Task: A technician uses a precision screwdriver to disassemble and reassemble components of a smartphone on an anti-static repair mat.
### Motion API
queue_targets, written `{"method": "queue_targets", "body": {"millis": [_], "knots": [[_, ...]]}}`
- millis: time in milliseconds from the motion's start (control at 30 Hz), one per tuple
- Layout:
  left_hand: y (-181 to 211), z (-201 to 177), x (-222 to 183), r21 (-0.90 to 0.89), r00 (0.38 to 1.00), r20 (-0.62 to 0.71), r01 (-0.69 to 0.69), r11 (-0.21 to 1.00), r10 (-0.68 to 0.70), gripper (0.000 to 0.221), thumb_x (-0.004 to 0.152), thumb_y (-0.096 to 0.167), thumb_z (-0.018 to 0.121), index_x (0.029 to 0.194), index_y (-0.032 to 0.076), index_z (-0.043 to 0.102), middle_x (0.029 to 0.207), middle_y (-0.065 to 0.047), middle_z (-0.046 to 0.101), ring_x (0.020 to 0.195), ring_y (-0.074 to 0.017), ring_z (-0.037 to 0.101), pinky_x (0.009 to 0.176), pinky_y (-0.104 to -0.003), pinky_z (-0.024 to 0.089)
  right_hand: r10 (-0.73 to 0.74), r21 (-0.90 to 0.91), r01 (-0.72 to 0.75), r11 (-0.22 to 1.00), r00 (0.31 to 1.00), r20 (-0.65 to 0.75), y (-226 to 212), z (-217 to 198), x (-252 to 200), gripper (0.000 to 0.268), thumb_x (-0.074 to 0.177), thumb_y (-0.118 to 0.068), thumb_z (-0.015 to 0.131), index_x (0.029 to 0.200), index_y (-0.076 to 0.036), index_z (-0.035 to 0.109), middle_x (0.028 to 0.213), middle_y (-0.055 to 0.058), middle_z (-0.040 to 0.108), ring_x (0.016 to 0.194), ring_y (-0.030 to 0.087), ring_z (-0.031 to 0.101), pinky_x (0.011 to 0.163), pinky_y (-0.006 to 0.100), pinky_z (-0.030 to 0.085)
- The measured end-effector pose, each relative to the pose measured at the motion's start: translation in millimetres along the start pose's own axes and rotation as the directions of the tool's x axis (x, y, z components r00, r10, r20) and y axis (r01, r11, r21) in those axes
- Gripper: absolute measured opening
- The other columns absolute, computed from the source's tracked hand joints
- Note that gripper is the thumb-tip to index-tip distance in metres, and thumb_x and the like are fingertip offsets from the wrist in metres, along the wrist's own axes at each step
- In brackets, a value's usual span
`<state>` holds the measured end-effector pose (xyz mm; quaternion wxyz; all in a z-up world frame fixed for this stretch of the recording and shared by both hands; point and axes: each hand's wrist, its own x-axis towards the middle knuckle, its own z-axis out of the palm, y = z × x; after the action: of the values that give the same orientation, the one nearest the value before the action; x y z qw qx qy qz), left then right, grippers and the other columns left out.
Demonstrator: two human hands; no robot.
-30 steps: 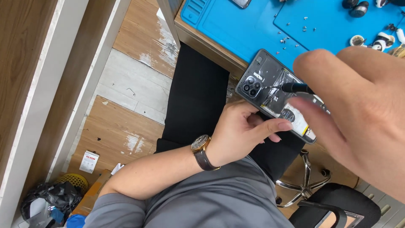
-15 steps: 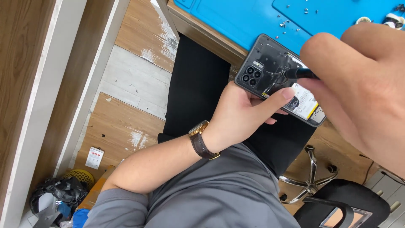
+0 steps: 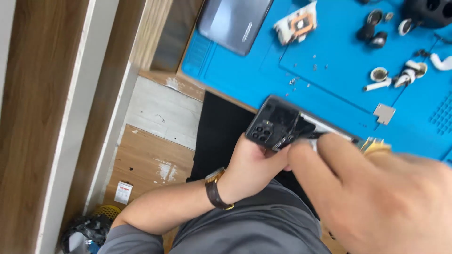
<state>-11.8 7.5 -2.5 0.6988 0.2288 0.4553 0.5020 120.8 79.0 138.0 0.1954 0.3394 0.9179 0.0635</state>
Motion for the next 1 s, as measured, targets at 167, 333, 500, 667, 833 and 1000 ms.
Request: {"method": "queue_targets", "body": {"millis": [167, 333, 500, 667, 833, 1000], "knots": [[4, -14, -1, -0.048, 0.97, 0.087, 0.231, 0.972, -0.226, 0.021, 0.095, 0.013, 0.071, 0.109, -0.002, 0.067, 0.098, -0.018, 0.075, 0.083, -0.0255, 0.078, 0.068, -0.029, 0.066, 0.146, 0.582, -0.068, 0.81, 0.985, -0.089, 33, -14, -16, 0.02, 0.084, -0.034, 0.077, 0.101, -0.023, 0.076, 0.094, -0.004, 0.079, 0.062, 0.014, 0.072, 0.053, 0.031, 0.056], [13, -34, -13, 0.081, 0.962, -0.001, 0.271, 0.959, -0.272, 0.03, 0.086, 0.011, 0.079, 0.113, 0.0, 0.07, 0.102, -0.014, 0.077, 0.081, -0.0205, 0.076, 0.065, -0.031, 0.07, 0.754, 0.89, -0.37, 0.265, 0.655, 0.048, 9, 32, -18, 0.011, 0.091, -0.004, 0.077, 0.091, 0.002, 0.068, 0.087, 0.012, 0.075, 0.086, 0.021, 0.069, 0.084, 0.031, 0.056], [7, -38, -25, -0.016, 0.942, -0.158, 0.298, 0.955, -0.296, 0.042, 0.081, 0.0, 0.08, 0.121, 0.0, 0.065, 0.103, -0.015, 0.076, 0.077, -0.018, 0.072, 0.063, -0.034, 0.072, 0.782, 0.993, 0.105, -0.044, 0.623, -0.032, -21, 83, 10, 0.037, 0.1, -0.037, 0.057, 0.103, -0.003, 0.042, 0.089, 0.025, 0.069, 0.081, 0.036, 0.08, 0.076, 0.047, 0.075], [10, -49, -22, 0.018, 0.982, -0.146, 0.127, 0.992, -0.123, 0.032, 0.086, 0.007, 0.078, 0.115, -0.003, 0.068, 0.104, -0.016, 0.076, 0.079, -0.0208, 0.073, 0.064, -0.033, 0.071, 0.722, 0.988, 0.113, 0.109, 0.673, -0.157, -27, 100, 22, 0.036, 0.099, -0.034, 0.058, 0.098, 0.0, 0.046, 0.085, 0.025, 0.068, 0.081, 0.037, 0.08, 0.074, 0.04, 0.066], [16, -50, -18, -0.039, 0.97, -0.18, 0.158, 0.987, -0.162, 0.031, 0.082, 0.002, 0.08, 0.111, -0.004, 0.068, 0.1, -0.017, 0.076, 0.08, -0.0222, 0.074, 0.067, -0.033, 0.071, 0.717, 0.981, 0.111, 0.159, 0.67, -0.192, -31, 101, 24, 0.035, 0.099, -0.027, 0.057, 0.1, 0.006, 0.045, 0.088, 0.028, 0.066, 0.087, 0.042, 0.079, 0.079, 0.044, 0.066], [25, -50, -12, -0.005, 0.985, -0.116, 0.13, 0.992, -0.13, 0.045, 0.083, 0.007, 0.081, 0.126, 0.003, 0.066, 0.12, -0.011, 0.074, 0.11, -0.0197, 0.071, 0.09, -0.032, 0.066, 0.704, 0.96, 0.046, 0.275, 0.67, -0.234, -30, 94, 25, 0.04, 0.104, -0.028, 0.052, 0.107, 0.01, 0.04, 0.088, 0.033, 0.064, 0.085, 0.045, 0.077, 0.073, 0.047, 0.063]]}}
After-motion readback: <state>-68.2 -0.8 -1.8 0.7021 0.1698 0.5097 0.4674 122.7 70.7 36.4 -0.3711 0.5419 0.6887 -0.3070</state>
